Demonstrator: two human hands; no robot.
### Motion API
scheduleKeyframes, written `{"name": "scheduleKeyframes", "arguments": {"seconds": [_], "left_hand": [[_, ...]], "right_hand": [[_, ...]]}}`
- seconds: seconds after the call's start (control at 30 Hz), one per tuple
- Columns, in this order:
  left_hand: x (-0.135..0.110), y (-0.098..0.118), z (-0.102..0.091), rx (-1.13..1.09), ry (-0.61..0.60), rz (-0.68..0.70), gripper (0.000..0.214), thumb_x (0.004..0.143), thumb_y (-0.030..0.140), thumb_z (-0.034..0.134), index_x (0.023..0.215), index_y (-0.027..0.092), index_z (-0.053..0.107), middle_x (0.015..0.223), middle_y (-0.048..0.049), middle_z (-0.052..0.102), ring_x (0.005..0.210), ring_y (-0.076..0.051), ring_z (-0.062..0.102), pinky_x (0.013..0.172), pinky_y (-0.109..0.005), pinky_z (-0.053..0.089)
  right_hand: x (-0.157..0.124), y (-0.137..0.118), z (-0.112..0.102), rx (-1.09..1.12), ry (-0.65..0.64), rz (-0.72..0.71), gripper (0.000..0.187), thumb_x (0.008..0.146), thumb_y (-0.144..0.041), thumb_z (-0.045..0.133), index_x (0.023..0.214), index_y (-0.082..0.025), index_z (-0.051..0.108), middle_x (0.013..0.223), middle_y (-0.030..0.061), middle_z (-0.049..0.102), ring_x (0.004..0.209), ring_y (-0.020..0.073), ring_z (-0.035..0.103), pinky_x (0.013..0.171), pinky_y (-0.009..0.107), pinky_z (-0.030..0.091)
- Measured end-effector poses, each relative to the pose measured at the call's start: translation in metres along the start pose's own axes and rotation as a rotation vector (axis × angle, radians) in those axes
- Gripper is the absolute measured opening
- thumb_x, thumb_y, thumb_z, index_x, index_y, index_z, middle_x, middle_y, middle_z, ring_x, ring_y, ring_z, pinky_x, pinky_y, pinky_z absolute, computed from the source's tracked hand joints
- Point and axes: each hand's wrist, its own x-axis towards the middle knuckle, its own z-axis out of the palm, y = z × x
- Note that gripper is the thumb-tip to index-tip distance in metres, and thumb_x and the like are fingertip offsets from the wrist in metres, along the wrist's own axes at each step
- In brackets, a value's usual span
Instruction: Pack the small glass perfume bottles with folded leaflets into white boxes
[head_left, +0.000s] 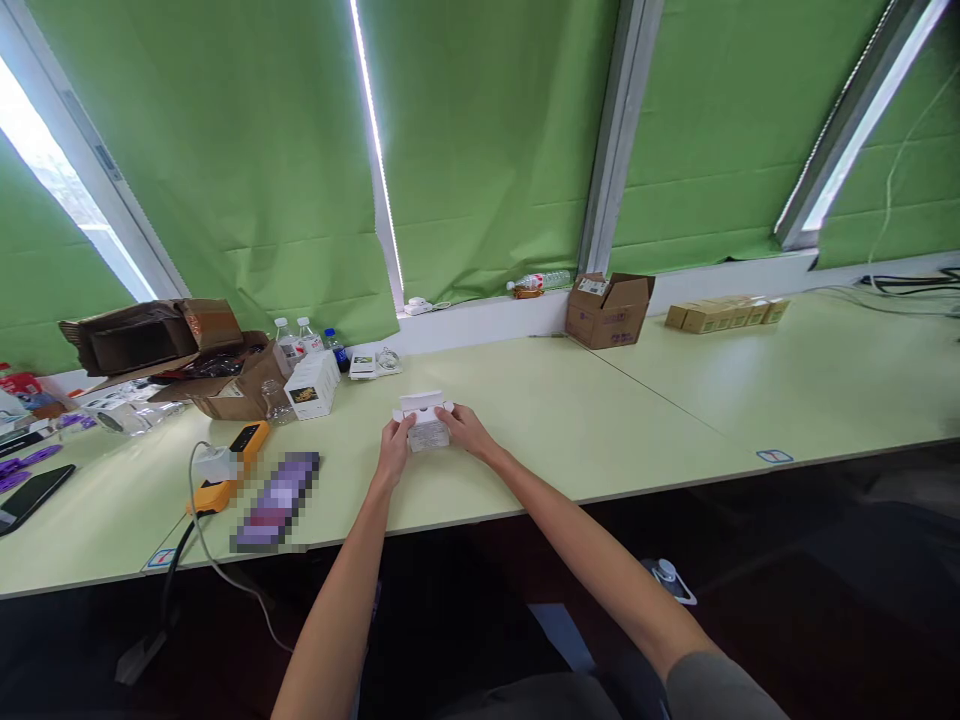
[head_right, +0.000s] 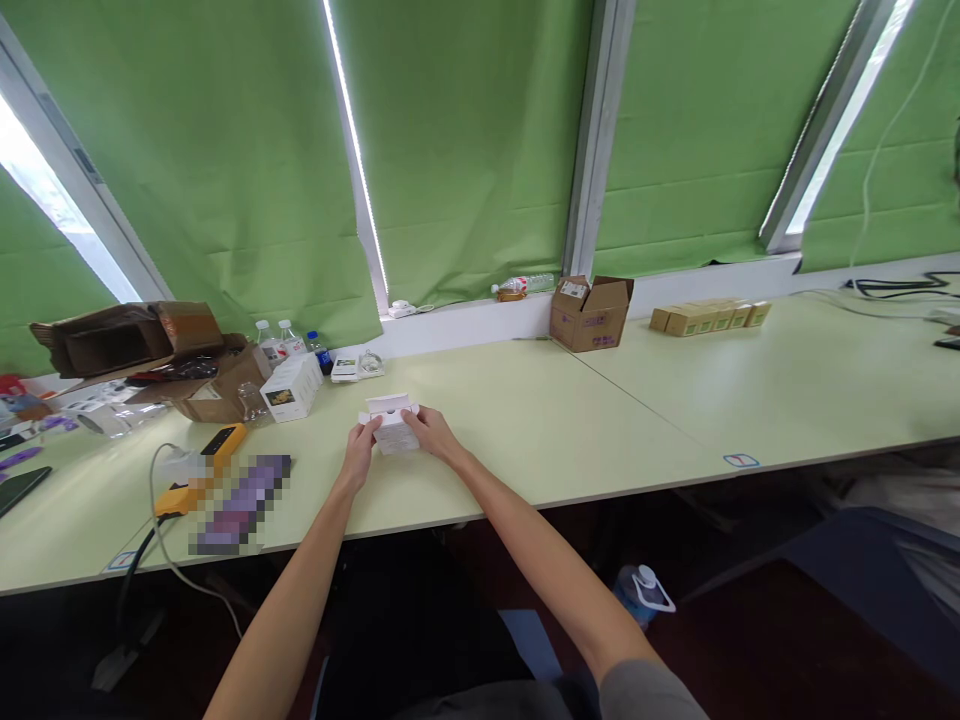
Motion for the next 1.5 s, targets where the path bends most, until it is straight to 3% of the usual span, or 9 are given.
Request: {"name": "scheduleKeyframes", "arguments": {"seconds": [0.37, 0.77, 1.13, 1.37, 1.5], "left_hand": [[0.003, -0.009, -0.003, -0.032, 0.055, -0.029, 0.031, 0.071, 0.042, 0.068, 0.082, 0.013, 0.066, 0.085, -0.0036, 0.064, 0.079, -0.016, 0.057, 0.074, -0.028, 0.042], [-0.003, 0.003, 0.003, -0.006, 0.100, -0.029, 0.028, 0.070, 0.039, 0.067, 0.079, 0.013, 0.066, 0.081, -0.0038, 0.064, 0.079, -0.018, 0.057, 0.071, -0.028, 0.043], [-0.012, 0.018, 0.007, 0.020, -0.060, -0.008, 0.048, 0.074, 0.053, 0.066, 0.095, 0.010, 0.069, 0.086, -0.0096, 0.071, 0.089, -0.024, 0.063, 0.078, -0.032, 0.046], [-0.012, 0.014, 0.009, 0.063, -0.075, 0.011, 0.051, 0.064, 0.046, 0.078, 0.102, 0.013, 0.068, 0.095, -0.0110, 0.071, 0.093, -0.025, 0.064, 0.085, -0.036, 0.047], [-0.008, 0.008, 0.006, 0.105, -0.086, 0.031, 0.053, 0.066, 0.045, 0.077, 0.107, 0.014, 0.066, 0.101, -0.0121, 0.071, 0.095, -0.025, 0.064, 0.085, -0.037, 0.048]], "right_hand": [[0.002, 0.003, 0.001, 0.007, -0.005, 0.012, 0.047, 0.081, -0.058, 0.047, 0.079, -0.013, 0.061, 0.076, 0.0044, 0.062, 0.068, 0.0161, 0.052, 0.061, 0.026, 0.038], [0.001, 0.004, 0.001, -0.004, 0.001, 0.013, 0.049, 0.081, -0.060, 0.047, 0.081, -0.013, 0.062, 0.075, 0.0043, 0.062, 0.067, 0.0162, 0.052, 0.061, 0.026, 0.039], [0.001, 0.000, -0.001, -0.008, -0.006, 0.009, 0.054, 0.082, -0.064, 0.045, 0.083, -0.013, 0.064, 0.080, 0.0057, 0.064, 0.071, 0.0171, 0.054, 0.063, 0.027, 0.040], [0.000, 0.001, -0.004, -0.081, -0.033, 0.001, 0.057, 0.083, -0.067, 0.042, 0.084, -0.014, 0.063, 0.080, 0.0048, 0.064, 0.072, 0.0172, 0.054, 0.062, 0.027, 0.038], [-0.002, -0.001, -0.005, -0.126, -0.048, -0.034, 0.054, 0.084, -0.066, 0.042, 0.088, -0.015, 0.063, 0.081, 0.0043, 0.065, 0.072, 0.0174, 0.054, 0.063, 0.027, 0.039]]}}
